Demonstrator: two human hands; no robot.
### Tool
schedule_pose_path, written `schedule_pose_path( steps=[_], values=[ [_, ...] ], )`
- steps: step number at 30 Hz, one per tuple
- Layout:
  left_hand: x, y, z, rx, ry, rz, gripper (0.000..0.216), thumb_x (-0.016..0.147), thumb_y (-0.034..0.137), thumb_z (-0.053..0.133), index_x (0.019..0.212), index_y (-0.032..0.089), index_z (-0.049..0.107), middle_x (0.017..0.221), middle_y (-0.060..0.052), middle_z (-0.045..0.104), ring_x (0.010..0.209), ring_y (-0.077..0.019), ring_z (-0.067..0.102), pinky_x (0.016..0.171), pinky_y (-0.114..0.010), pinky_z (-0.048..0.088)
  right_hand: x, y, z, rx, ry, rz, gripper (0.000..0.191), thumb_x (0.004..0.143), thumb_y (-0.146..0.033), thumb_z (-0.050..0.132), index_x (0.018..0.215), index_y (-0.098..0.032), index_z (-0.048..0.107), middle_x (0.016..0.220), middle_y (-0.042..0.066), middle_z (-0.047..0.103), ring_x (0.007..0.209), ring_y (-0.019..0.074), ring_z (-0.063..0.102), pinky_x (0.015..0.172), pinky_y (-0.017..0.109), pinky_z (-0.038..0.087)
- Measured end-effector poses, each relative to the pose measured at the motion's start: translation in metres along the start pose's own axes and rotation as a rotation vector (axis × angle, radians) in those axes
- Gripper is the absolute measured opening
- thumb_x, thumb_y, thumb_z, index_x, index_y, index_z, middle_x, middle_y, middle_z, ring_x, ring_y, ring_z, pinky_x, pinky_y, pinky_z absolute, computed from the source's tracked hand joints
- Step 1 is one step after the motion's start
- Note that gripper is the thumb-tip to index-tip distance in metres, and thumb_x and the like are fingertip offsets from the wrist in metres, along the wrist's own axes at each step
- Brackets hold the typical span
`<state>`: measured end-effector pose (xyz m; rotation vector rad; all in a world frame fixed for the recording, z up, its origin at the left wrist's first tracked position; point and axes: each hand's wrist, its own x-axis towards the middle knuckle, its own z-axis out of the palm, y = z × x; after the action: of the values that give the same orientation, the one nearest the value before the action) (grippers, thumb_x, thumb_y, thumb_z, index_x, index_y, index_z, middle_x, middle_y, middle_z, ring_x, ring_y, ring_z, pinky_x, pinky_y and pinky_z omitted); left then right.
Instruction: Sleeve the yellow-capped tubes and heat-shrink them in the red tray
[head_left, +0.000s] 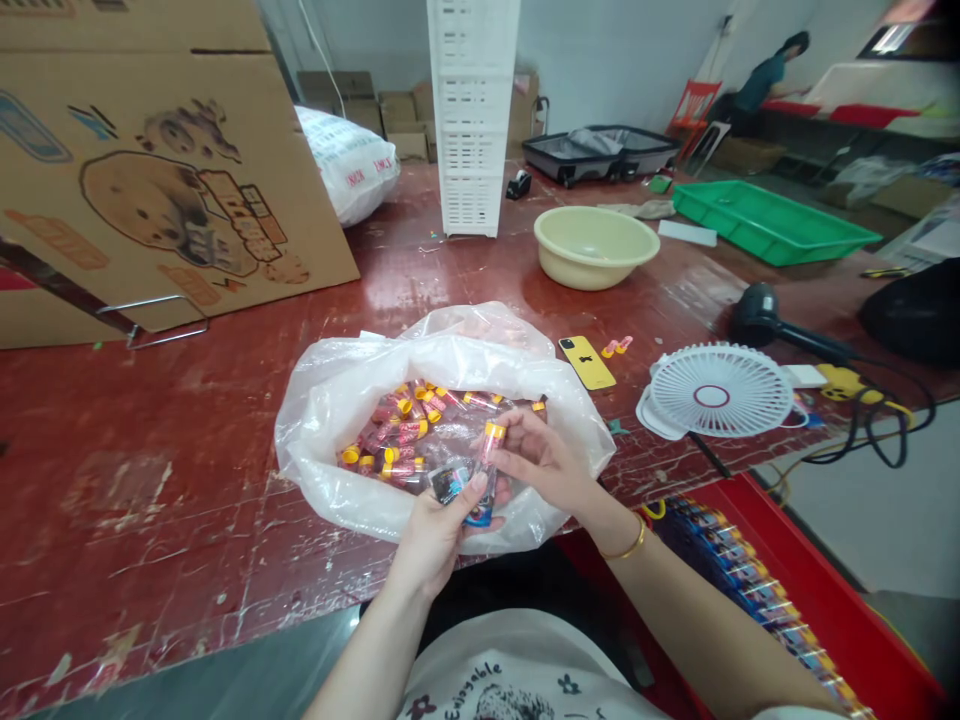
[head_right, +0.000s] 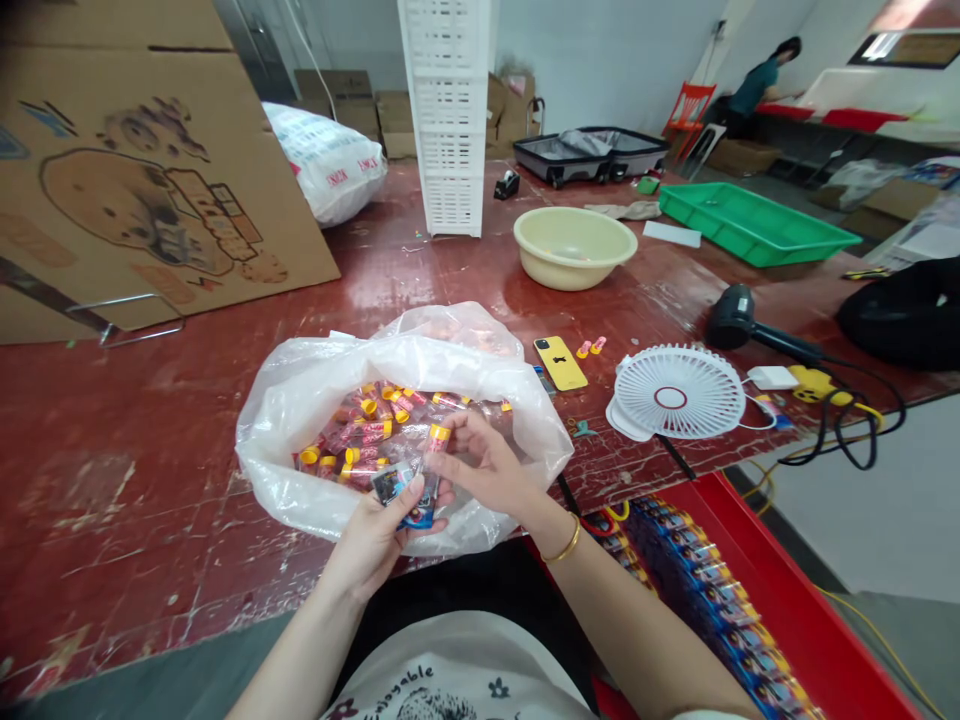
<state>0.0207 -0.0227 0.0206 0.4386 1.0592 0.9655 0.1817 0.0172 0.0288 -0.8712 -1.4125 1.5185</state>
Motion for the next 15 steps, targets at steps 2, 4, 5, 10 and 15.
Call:
schedule_pose_path(
  steps=[2, 4, 5, 10, 15],
  values=[
    [0.001, 0.002, 0.006, -0.06, -0.01, -0.025, 0.048, 0.055, 0.042, 0.091, 0.088, 0.012, 0.075, 0.08, -0.009, 0.077, 0.075, -0.0223, 0.073, 0.066, -0.03, 0.061, -0.012, 0.001, 0.007, -0.08, -0.056, 0.001, 0.056, 0.067, -0.037, 0.082, 0.108, -0.028, 0.045, 0.103, 0.003, 0.058, 0.092, 0.0179, 0.061, 0.076, 0.034, 0.057],
    [0.001, 0.004, 0.012, -0.089, -0.01, -0.042, 0.047, 0.054, 0.042, 0.092, 0.086, 0.011, 0.076, 0.079, -0.009, 0.076, 0.074, -0.0217, 0.073, 0.067, -0.028, 0.061, -0.022, 0.005, 0.015, -0.188, -0.06, 0.008, 0.08, 0.056, -0.033, 0.088, 0.118, -0.028, 0.038, 0.114, 0.006, 0.053, 0.098, 0.0207, 0.061, 0.075, 0.035, 0.058],
    [0.002, 0.005, 0.015, -0.094, -0.016, -0.046, 0.047, 0.054, 0.042, 0.092, 0.086, 0.011, 0.076, 0.079, -0.009, 0.076, 0.074, -0.0217, 0.073, 0.067, -0.028, 0.061, -0.025, 0.007, 0.018, -0.248, -0.021, 0.0, 0.084, 0.055, -0.03, 0.088, 0.12, -0.028, 0.035, 0.117, 0.008, 0.051, 0.098, 0.0214, 0.061, 0.077, 0.037, 0.058],
    [0.001, 0.006, 0.019, -0.083, -0.073, -0.029, 0.044, 0.058, 0.041, 0.09, 0.087, 0.01, 0.076, 0.077, -0.009, 0.076, 0.071, -0.0203, 0.073, 0.067, -0.027, 0.06, -0.028, 0.02, 0.022, -0.376, 0.179, -0.097, 0.07, 0.062, -0.019, 0.075, 0.118, -0.028, 0.034, 0.112, 0.006, 0.049, 0.087, 0.0171, 0.061, 0.075, 0.036, 0.057],
    [0.001, 0.001, 0.017, -0.052, -0.059, 0.014, 0.042, 0.057, 0.032, 0.092, 0.089, 0.01, 0.075, 0.072, -0.007, 0.075, 0.063, -0.0168, 0.07, 0.061, -0.024, 0.058, -0.03, 0.021, 0.021, -0.419, 0.201, -0.149, 0.066, 0.062, -0.016, 0.07, 0.115, -0.025, 0.033, 0.108, 0.005, 0.05, 0.1, 0.0211, 0.058, 0.085, 0.039, 0.053]
  ],
)
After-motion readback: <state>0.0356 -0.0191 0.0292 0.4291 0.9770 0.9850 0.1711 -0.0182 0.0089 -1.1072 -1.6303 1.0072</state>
